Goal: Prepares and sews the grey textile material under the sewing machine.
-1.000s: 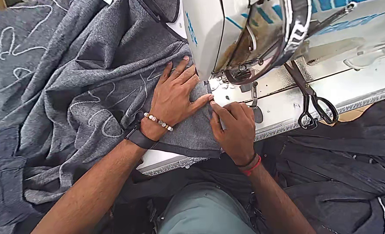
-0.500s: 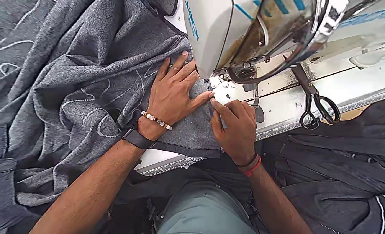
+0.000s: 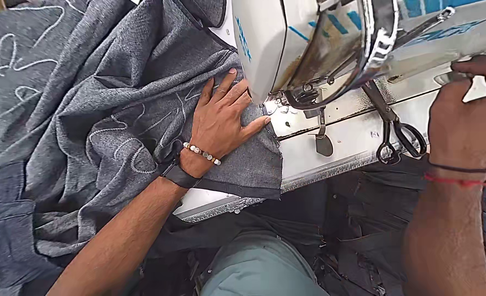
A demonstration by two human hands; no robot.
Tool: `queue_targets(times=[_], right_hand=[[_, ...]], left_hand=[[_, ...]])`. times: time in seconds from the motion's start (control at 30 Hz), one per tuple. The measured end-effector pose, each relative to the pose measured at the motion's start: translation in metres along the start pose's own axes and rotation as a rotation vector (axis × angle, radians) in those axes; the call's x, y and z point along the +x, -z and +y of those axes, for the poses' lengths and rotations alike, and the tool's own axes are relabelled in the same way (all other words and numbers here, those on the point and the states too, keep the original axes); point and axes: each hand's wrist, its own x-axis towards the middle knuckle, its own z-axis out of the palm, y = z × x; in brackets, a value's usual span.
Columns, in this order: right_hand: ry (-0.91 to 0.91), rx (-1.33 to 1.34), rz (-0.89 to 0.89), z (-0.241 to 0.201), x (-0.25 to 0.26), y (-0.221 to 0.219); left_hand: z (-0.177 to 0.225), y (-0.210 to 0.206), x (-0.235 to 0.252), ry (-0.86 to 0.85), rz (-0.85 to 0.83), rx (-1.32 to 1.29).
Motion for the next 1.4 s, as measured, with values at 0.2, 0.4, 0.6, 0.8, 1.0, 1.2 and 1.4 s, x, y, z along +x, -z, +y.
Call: queue_targets(times=[0.2, 0.4, 0.6, 0.8, 1.0, 1.2, 1.4], right_hand=[[0.025, -0.077, 0.023, 0.016, -0.008, -0.039], [-0.040, 0.004, 0.014, 0.002, -0.018, -0.035], [0.063, 0.220, 0.157, -0.028, -0.038, -0.024], [0.179, 0.444, -0.128, -0.097, -0.079, -0.037], [0.180, 0.396, -0.153, -0.099, -0.079, -0.046], [0.182, 0.359, -0.174, -0.101, -0.078, -0.047], [0.131, 0.359, -0.193, -0.107, -0.080, -0.045]], left_hand=[[0.000, 0.001, 0.002, 0.012, 0.009, -0.002], [-0.002, -0.001, 0.000, -0.031, -0.012, 0.015], [-0.007, 0.000, 0.008, -0.023, 0.013, 0.039], [-0.006, 0.004, 0.002, -0.155, 0.111, -0.016], [-0.010, 0.004, -0.005, -0.337, 0.085, -0.057], [-0.013, 0.003, -0.005, -0.324, 0.038, -0.040], [-0.019, 0.005, -0.006, -0.352, 0.030, -0.069]])
